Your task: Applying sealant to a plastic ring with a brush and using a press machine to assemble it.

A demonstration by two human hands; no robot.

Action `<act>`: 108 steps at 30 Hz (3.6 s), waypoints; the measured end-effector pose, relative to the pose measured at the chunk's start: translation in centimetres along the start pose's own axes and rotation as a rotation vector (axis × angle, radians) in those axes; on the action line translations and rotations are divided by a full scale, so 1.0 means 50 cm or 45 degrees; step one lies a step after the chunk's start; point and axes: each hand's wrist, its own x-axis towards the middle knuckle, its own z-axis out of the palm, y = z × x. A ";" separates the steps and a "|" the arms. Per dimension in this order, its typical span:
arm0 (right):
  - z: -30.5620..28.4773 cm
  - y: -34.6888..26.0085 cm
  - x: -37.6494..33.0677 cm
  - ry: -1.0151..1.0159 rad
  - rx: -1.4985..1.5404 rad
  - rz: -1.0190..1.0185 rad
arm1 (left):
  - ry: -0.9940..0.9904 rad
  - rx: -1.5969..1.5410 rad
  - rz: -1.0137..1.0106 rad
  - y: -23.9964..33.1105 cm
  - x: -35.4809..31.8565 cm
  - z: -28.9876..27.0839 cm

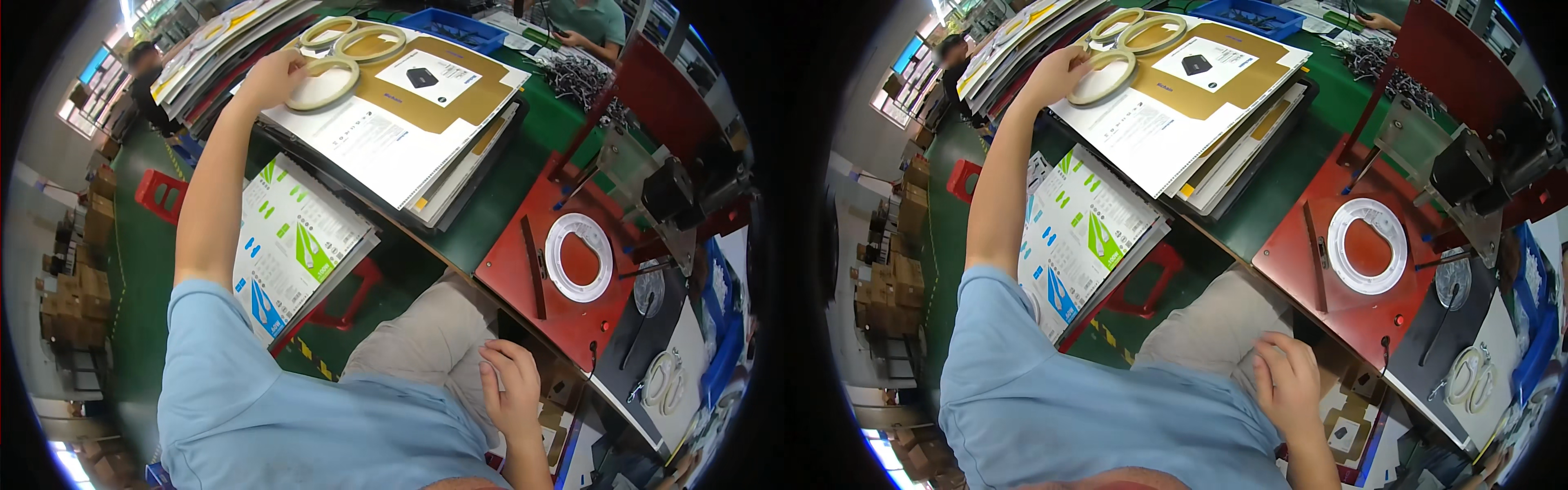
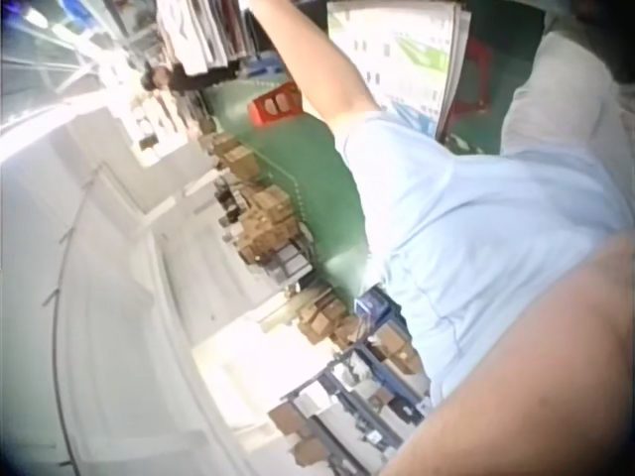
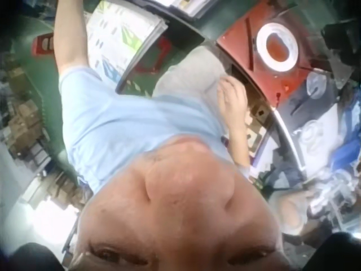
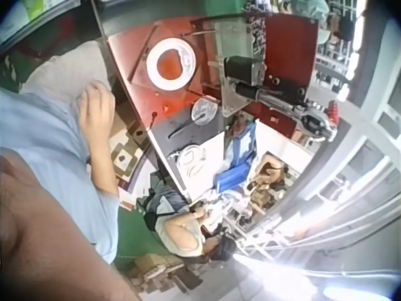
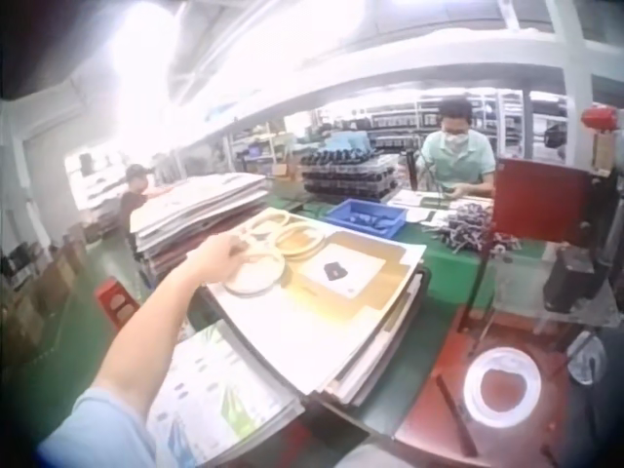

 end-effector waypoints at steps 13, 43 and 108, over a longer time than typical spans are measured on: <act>0.003 -0.053 0.136 0.027 1.163 0.150 | 0.314 -0.475 0.845 0.393 -0.341 -0.067; -0.073 0.034 0.068 0.124 1.462 0.341 | -0.777 -2.421 -0.174 0.505 -0.506 0.156; -0.326 0.385 0.014 0.897 -0.677 0.844 | -0.397 -1.565 0.517 0.596 -0.472 0.175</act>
